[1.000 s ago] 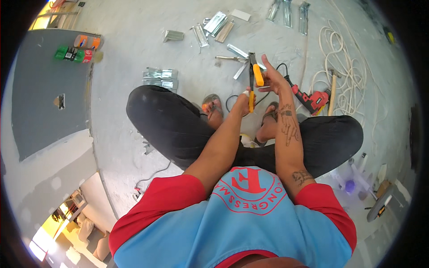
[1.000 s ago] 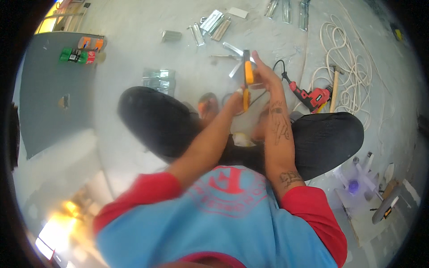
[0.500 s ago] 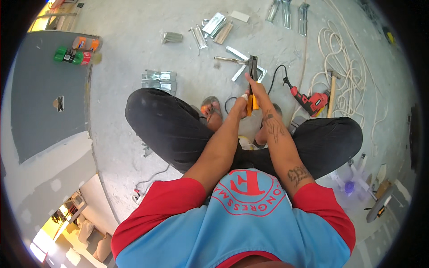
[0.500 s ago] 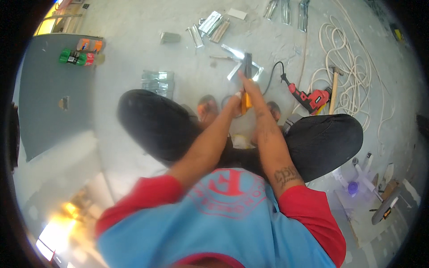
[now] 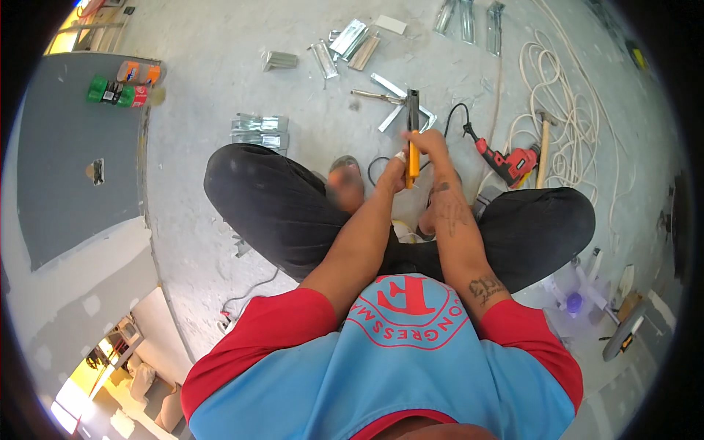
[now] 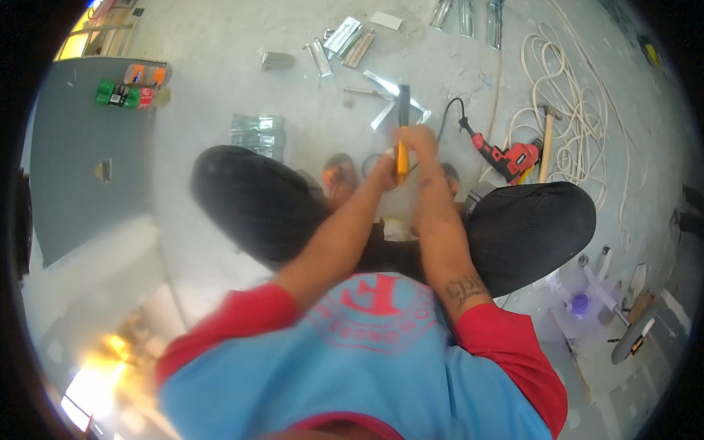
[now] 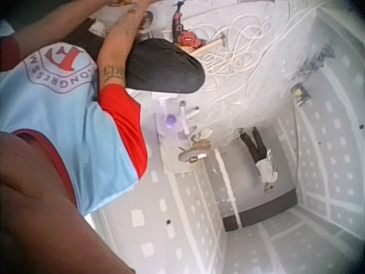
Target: Assembling and fastening small metal framing components using tools.
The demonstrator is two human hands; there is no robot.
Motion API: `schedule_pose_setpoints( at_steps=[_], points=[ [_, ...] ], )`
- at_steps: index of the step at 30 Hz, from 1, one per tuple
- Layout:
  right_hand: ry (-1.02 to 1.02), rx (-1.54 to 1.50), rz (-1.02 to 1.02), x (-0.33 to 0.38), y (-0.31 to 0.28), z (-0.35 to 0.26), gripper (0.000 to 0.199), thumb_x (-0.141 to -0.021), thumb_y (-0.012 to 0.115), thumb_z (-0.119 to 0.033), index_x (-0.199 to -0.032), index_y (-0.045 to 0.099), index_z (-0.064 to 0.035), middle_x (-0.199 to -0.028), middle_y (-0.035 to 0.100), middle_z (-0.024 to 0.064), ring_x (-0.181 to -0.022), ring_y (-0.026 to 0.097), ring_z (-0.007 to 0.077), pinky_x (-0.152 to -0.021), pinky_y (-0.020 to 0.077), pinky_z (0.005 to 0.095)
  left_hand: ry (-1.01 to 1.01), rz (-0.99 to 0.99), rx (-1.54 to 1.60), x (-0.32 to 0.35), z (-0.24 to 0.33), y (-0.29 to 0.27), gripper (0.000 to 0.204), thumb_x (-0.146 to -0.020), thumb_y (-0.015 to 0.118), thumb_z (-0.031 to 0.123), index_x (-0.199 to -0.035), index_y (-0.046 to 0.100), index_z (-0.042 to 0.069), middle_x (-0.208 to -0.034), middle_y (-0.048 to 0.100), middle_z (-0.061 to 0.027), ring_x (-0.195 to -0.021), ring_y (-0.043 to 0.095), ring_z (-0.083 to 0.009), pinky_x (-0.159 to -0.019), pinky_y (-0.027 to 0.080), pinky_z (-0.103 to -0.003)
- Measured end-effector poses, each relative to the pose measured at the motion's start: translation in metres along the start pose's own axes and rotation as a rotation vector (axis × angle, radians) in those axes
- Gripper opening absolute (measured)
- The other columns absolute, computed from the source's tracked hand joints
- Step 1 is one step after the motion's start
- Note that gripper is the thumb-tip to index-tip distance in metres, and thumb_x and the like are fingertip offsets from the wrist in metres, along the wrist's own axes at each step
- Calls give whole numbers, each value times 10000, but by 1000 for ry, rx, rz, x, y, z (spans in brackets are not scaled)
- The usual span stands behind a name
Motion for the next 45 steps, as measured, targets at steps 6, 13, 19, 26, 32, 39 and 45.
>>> schedule_pose_setpoints(
  at_steps=[6, 13, 19, 26, 32, 39, 45],
  points=[
    [133, -671, -83, 26, -28, -23, 897, -647, 516, -857, -937, 634, -16, -811, 628, 73, -702, 623, 199, -596, 473, 302, -187, 17, 5, 6, 7, -8, 492, -931, 402, 595, -954, 563, 131, -684, 546, -17, -548, 513, -193, -520, 420, -327],
    [3, -567, 113, -5, 62, -12, 853, -700, 540, -797, -827, 654, 39, -786, 652, 143, -751, 632, 274, -719, 491, 407, -85, 76, -125, 9, 18, -4, 550, -937, 316, 626, -1067, 555, 147, -845, 613, -43, -665, 565, -226, -589, 459, -350],
    [107, -276, 199, 40, 38, -34, 665, -779, 535, -682, -921, 704, -55, -876, 697, 145, -899, 651, 307, -802, 479, 397, -227, 66, 76, 22, 22, 3, 712, -934, 152, 662, -1233, 519, 131, -1091, 607, -84, -911, 577, -236, -766, 476, -379],
    [129, -345, 231, 52, 32, -40, 582, -801, 564, -621, -855, 716, -61, -786, 706, 93, -843, 669, 278, -782, 492, 386, -47, 8, -60, 20, 17, 7, 621, -965, 208, 603, -1212, 528, 132, -1048, 619, -62, -865, 593, -219, -712, 480, -352],
    [86, -249, 386, 29, 34, -16, 757, -712, 615, -696, -967, 694, 13, -972, 681, 204, -915, 663, 338, -774, 509, 404, -43, 38, -57, 17, 15, 23, 491, -961, 339, 565, -1001, 570, 134, -797, 590, -38, -634, 536, -195, -537, 442, -337],
    [-2, -691, -144, 34, -29, -39, 711, -690, 575, -776, -763, 640, -72, -727, 636, 63, -625, 625, 190, -610, 504, 365, -197, 70, -56, 5, 17, -26, 420, -937, 454, 532, -946, 575, 130, -707, 551, -37, -554, 504, -199, -501, 427, -300],
    [114, -405, -21, 10, 2, -14, 888, -664, 563, -817, -975, 618, 13, -851, 606, 125, -751, 580, 219, -698, 472, 367, -106, 211, -104, 13, 14, 8, 400, -950, 449, 497, -968, 564, 114, -723, 556, -21, -553, 501, -184, -503, 434, -307]
  ],
)
Point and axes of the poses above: each hand's wrist, its own x-axis away from the middle knuckle, its own y-axis out of the palm, z = x × y, the point moved 1 cm from there along -x, towards the middle knuckle
